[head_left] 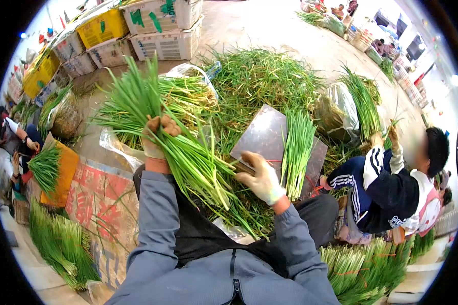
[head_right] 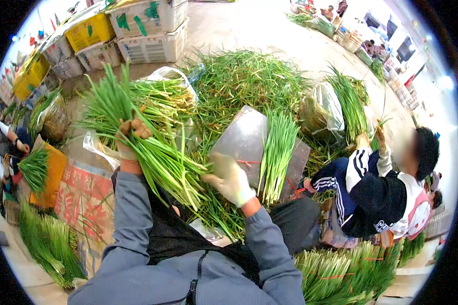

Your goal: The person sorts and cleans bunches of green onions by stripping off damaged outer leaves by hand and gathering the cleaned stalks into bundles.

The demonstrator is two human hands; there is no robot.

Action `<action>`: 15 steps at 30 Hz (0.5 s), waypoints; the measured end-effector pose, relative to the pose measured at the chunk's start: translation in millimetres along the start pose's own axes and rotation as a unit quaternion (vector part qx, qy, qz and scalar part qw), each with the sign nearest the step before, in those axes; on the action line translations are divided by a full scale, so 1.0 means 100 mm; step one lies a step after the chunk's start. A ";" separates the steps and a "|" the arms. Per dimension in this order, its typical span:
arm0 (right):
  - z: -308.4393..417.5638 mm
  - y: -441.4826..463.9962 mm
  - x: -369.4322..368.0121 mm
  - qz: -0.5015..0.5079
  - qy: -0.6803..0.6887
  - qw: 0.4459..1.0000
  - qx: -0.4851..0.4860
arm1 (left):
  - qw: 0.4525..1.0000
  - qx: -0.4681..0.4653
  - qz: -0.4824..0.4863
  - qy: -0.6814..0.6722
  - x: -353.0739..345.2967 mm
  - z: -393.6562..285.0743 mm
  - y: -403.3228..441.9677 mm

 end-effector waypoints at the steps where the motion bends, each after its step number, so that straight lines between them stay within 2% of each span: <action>1: 0.08 0.12 -0.08 0.054 -0.045 0.997 0.006 | 0.999 0.033 -0.018 0.006 -0.04 0.12 0.02; 3: 0.02 0.27 -0.40 0.161 0.009 0.986 -0.042 | 0.996 0.068 -0.027 0.043 -0.16 0.43 0.07; 5: 0.04 0.32 -0.57 0.191 0.133 0.969 -0.085 | 0.981 0.132 -0.144 0.006 -0.28 0.77 0.06; 7: -0.17 0.28 -0.75 0.030 0.181 0.983 0.014 | 0.970 0.145 -0.175 0.086 -0.26 1.15 0.09; 8: -0.26 0.21 -0.79 -0.013 0.227 0.974 0.006 | 0.966 0.147 -0.161 0.142 -0.31 1.29 0.07; 9: -0.33 0.14 -0.79 -0.057 0.273 0.960 -0.002 | 0.967 0.154 -0.154 0.129 -0.44 1.45 0.05; 11: -0.55 0.05 -0.73 -0.077 0.260 0.962 -0.041 | 0.933 0.107 -0.145 0.312 -0.46 1.66 0.14; 12: -0.67 0.02 -0.66 -0.090 0.245 0.963 -0.074 | 0.933 0.117 -0.137 0.311 -0.52 1.72 0.14; 13: -0.78 -0.02 -0.61 -0.102 0.244 0.961 -0.081 | 0.861 0.060 -0.175 0.473 -0.58 1.67 0.09; 14: -0.89 -0.04 -0.57 -0.116 0.223 0.961 -0.114 | 0.759 -0.003 -0.202 0.619 -0.63 1.62 0.03; 15: -1.01 -0.04 -0.54 -0.130 0.202 0.960 -0.143 | 0.768 0.053 -0.183 0.612 -0.29 1.75 -0.04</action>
Point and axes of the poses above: each hand's wrist, its own y-axis towards the middle knuckle, its own x-axis out of the back of the hand, z = x × y, the point moved 3 cm from there along y, towards the middle knuckle, and after that the axes turned 7 degrees about x, right-handed, at the moved point
